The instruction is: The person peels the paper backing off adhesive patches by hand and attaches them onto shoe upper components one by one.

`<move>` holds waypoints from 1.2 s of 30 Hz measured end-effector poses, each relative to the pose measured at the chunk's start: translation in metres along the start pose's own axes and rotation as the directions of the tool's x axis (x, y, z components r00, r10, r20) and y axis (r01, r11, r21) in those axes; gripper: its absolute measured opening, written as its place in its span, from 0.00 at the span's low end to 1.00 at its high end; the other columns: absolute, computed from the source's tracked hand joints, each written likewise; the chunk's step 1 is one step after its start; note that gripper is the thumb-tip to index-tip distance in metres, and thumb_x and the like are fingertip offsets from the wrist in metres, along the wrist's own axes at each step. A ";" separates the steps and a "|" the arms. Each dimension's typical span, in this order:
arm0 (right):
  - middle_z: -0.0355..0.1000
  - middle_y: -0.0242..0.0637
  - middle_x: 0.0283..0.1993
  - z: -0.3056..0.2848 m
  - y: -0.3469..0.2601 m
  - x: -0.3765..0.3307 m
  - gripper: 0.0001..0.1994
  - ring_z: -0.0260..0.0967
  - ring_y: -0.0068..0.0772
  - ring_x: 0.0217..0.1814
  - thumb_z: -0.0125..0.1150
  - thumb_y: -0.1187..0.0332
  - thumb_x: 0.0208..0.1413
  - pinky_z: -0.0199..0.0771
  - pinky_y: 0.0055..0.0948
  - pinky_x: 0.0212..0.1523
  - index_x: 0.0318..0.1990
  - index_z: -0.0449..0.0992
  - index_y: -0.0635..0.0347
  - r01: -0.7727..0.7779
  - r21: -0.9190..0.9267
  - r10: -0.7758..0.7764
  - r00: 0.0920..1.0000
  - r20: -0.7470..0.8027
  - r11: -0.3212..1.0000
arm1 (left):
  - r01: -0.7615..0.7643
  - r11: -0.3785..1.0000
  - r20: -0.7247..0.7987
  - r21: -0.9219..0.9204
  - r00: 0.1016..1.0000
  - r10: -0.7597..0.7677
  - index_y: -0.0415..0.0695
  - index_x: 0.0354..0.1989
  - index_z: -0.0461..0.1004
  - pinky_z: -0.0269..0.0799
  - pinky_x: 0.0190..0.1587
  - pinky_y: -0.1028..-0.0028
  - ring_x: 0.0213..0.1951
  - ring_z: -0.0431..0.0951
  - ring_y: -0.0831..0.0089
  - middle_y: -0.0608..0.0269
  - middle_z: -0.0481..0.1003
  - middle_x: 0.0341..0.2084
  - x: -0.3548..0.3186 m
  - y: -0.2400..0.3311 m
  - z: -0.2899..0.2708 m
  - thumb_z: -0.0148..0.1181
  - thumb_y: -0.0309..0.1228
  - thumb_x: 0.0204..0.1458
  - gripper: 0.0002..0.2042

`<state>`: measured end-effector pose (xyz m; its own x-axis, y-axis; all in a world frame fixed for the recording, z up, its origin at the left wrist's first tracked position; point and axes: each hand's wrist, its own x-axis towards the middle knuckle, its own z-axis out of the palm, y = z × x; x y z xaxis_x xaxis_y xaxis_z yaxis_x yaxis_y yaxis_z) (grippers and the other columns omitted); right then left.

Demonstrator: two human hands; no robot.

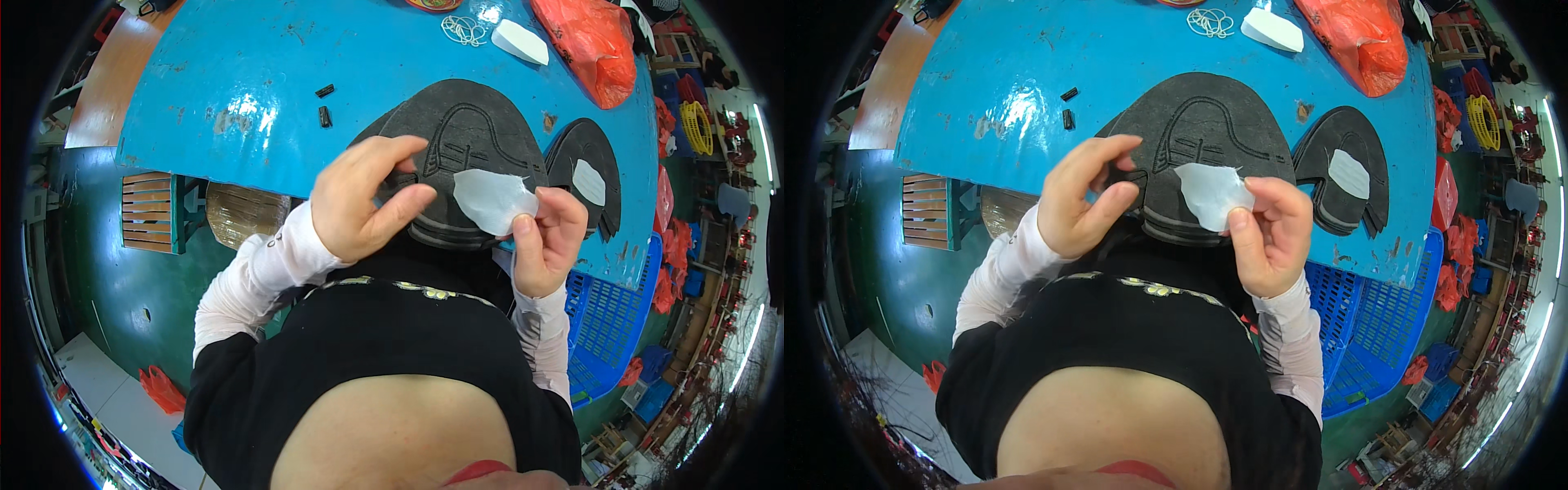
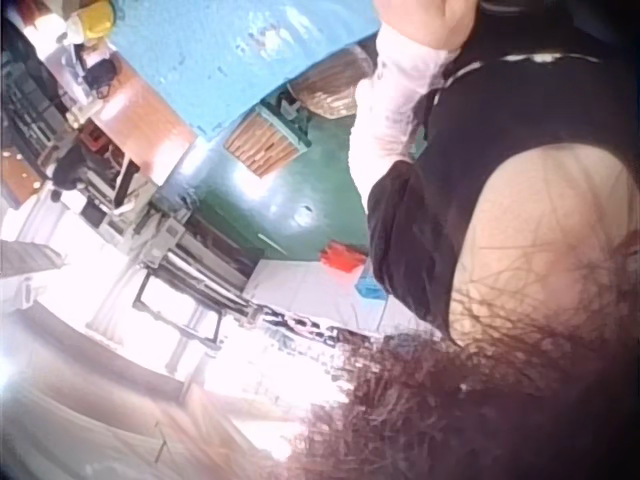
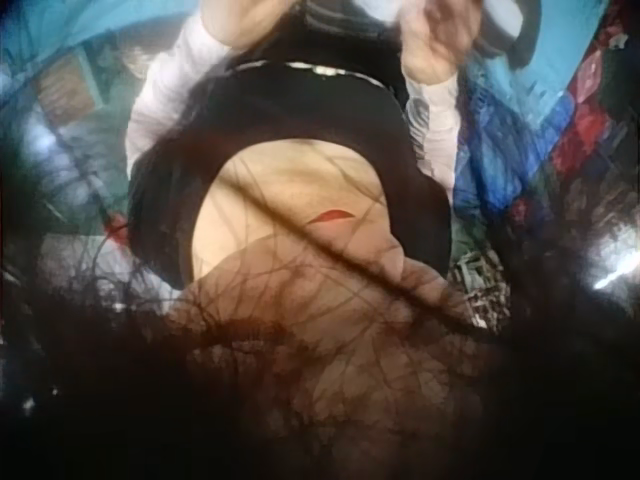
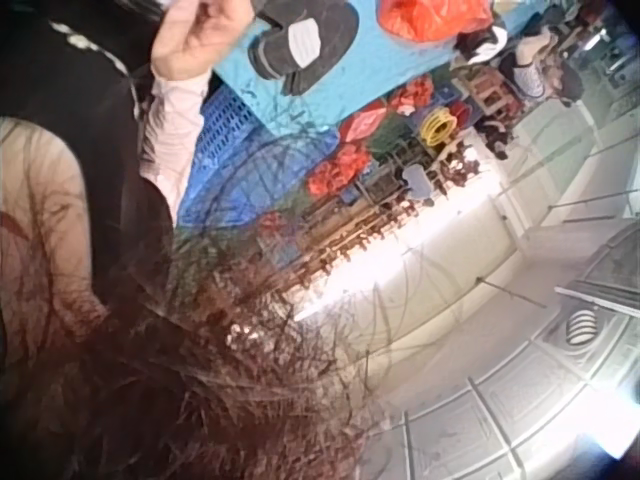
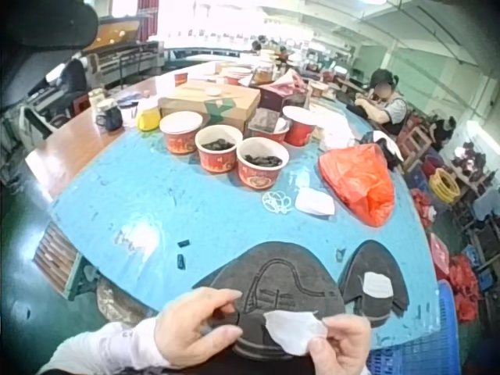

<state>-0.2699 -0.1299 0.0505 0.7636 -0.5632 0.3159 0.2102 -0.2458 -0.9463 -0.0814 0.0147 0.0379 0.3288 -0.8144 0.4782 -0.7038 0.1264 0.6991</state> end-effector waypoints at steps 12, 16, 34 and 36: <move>0.67 0.42 0.46 0.004 0.007 -0.005 0.16 0.67 0.25 0.45 0.48 0.81 0.54 0.66 0.25 0.48 0.51 0.62 0.68 0.004 0.056 -0.005 1.000 0.023 0.998 | 0.355 0.785 0.237 -0.509 0.934 -0.268 0.39 0.34 0.72 0.60 0.25 0.82 0.24 0.64 0.86 0.68 0.70 0.26 0.002 0.006 0.015 0.59 0.23 0.50 0.05; 0.69 0.39 0.43 0.005 0.005 0.003 0.13 0.66 0.23 0.44 0.51 0.80 0.54 0.66 0.24 0.48 0.48 0.65 0.67 -0.185 0.325 0.204 0.979 -0.026 0.927 | 0.368 0.809 0.228 -0.458 0.928 -0.294 0.41 0.30 0.72 0.56 0.21 0.82 0.19 0.59 0.87 0.74 0.66 0.17 0.002 0.011 0.014 0.60 0.25 0.50 0.03; 0.71 0.38 0.31 0.014 0.044 0.019 0.05 0.70 0.31 0.28 0.60 0.77 0.51 0.69 0.26 0.29 0.36 0.73 0.62 -0.054 -0.637 -0.146 0.955 -0.258 0.769 | -0.131 0.934 0.116 0.334 0.988 0.097 0.39 0.24 0.70 0.67 0.34 0.67 0.31 0.70 0.59 0.58 0.70 0.30 0.043 -0.019 0.016 0.63 0.29 0.44 0.08; 0.71 0.38 0.31 0.014 0.044 0.022 0.05 0.70 0.32 0.28 0.59 0.77 0.51 0.70 0.26 0.28 0.36 0.73 0.62 -0.069 -0.647 -0.138 0.955 -0.264 0.759 | -0.123 0.935 0.121 0.333 0.989 0.087 0.39 0.24 0.70 0.67 0.34 0.66 0.32 0.70 0.59 0.57 0.70 0.30 0.045 -0.023 0.021 0.63 0.30 0.44 0.08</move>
<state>-0.2357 -0.1418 0.0148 0.5388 -0.7118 0.4507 -0.2879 -0.6583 -0.6955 -0.0637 -0.0364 0.0324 0.1879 -0.8626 0.4696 -0.9079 0.0299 0.4181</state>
